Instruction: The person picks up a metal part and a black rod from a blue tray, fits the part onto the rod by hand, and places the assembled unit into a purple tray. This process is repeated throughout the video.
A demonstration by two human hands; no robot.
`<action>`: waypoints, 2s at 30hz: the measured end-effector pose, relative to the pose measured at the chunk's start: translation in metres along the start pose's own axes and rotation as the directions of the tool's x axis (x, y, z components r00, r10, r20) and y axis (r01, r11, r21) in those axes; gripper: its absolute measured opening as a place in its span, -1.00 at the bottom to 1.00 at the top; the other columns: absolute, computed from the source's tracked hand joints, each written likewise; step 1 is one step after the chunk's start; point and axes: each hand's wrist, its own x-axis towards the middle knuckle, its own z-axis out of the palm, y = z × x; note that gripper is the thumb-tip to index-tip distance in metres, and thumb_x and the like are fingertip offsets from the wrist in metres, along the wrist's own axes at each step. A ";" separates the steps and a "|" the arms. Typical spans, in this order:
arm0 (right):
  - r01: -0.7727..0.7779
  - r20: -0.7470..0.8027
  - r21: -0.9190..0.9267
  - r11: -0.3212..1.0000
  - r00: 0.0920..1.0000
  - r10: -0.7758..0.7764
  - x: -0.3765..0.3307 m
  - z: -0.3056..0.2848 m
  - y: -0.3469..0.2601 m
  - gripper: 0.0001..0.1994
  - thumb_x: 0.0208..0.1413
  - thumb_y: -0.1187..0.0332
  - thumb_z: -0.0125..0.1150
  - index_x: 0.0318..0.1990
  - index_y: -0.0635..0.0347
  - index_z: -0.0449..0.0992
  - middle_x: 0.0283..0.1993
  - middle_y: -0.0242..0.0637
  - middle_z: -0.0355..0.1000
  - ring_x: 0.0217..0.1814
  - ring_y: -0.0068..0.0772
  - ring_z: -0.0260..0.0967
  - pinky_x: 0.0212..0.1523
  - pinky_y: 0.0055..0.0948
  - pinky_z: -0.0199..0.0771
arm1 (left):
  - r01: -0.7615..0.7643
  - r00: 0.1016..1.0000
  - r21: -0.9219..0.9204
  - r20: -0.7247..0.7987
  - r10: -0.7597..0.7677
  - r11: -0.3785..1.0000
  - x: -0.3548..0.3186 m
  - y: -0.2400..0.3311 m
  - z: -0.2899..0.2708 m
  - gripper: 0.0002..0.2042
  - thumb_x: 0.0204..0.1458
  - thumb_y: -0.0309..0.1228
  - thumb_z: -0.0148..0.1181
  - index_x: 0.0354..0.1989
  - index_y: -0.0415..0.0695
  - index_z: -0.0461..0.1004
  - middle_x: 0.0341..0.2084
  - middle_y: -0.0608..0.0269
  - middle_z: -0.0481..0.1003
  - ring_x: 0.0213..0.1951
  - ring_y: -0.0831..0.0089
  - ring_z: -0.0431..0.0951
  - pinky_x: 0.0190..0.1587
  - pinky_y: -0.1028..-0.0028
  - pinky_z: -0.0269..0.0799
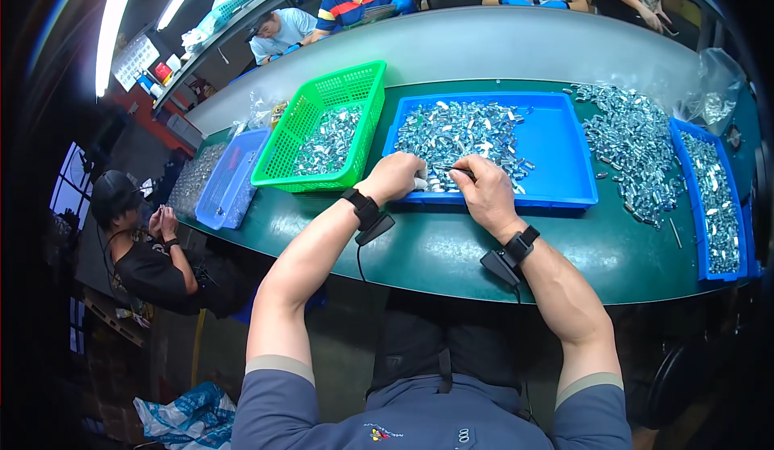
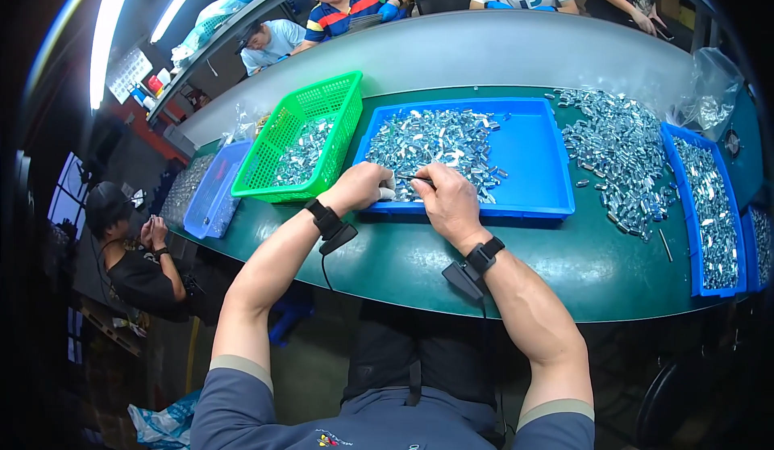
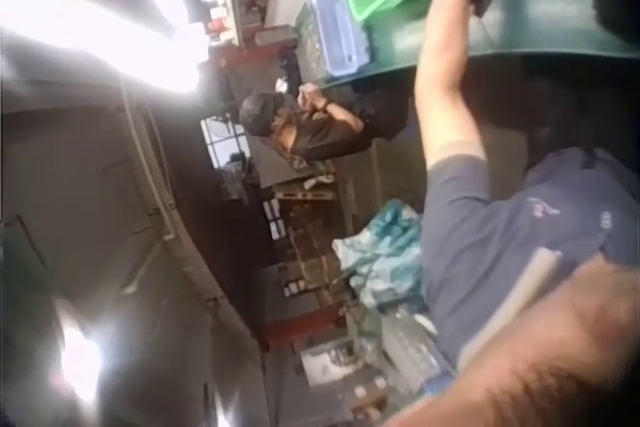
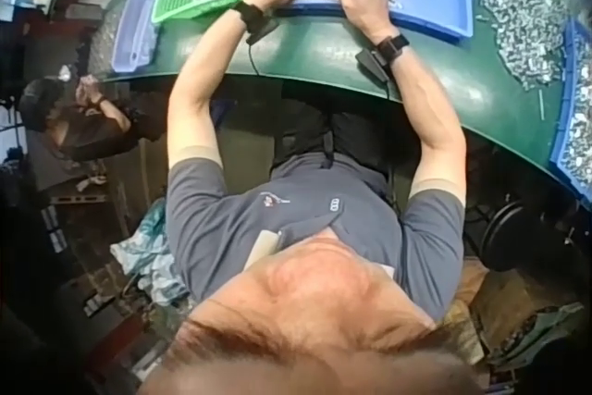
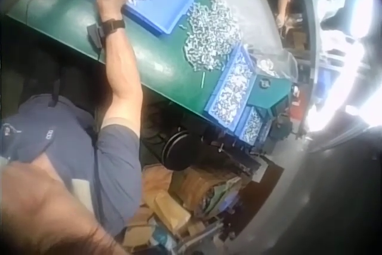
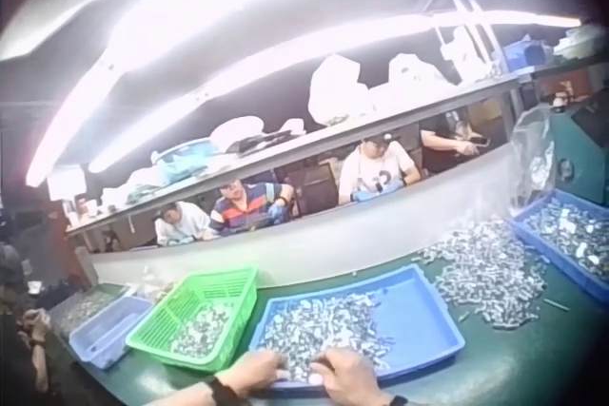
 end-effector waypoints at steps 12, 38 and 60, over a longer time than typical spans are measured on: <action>0.011 0.012 0.000 1.000 1.000 -0.011 0.001 -0.004 0.002 -0.89 0.19 0.37 0.38 -0.16 0.10 0.64 -0.20 -0.24 0.62 -0.10 -0.06 0.60 -0.10 -0.17 0.57 | 0.025 0.975 -0.549 -0.171 -0.142 0.835 -0.027 0.023 0.006 -0.80 0.18 -0.44 0.46 -0.17 -0.27 0.58 -0.36 0.20 0.66 -0.28 0.49 0.67 -0.16 0.40 0.59; -0.069 0.158 -0.119 0.990 0.984 0.087 0.008 -0.008 -0.006 -0.85 0.23 0.28 0.37 -0.28 0.14 0.61 -0.32 -0.18 0.58 -0.21 -0.01 0.57 -0.21 -0.05 0.52 | -0.160 0.918 -0.598 -0.382 -0.104 0.785 -0.023 0.030 0.028 -0.82 0.10 -0.58 0.48 -0.14 -0.23 0.64 -0.31 0.22 0.63 -0.28 0.44 0.62 -0.17 0.42 0.55; -0.073 0.210 -0.283 0.956 0.968 0.136 0.005 -0.004 -0.004 -0.83 0.27 0.32 0.35 -0.27 0.23 0.62 -0.39 -0.12 0.52 -0.31 0.00 0.51 -0.26 -0.12 0.46 | -0.203 0.905 -0.628 -0.413 -0.101 0.752 -0.029 0.029 0.029 -0.85 0.15 -0.54 0.45 -0.13 -0.24 0.65 -0.26 0.22 0.67 -0.21 0.44 0.66 -0.11 0.42 0.57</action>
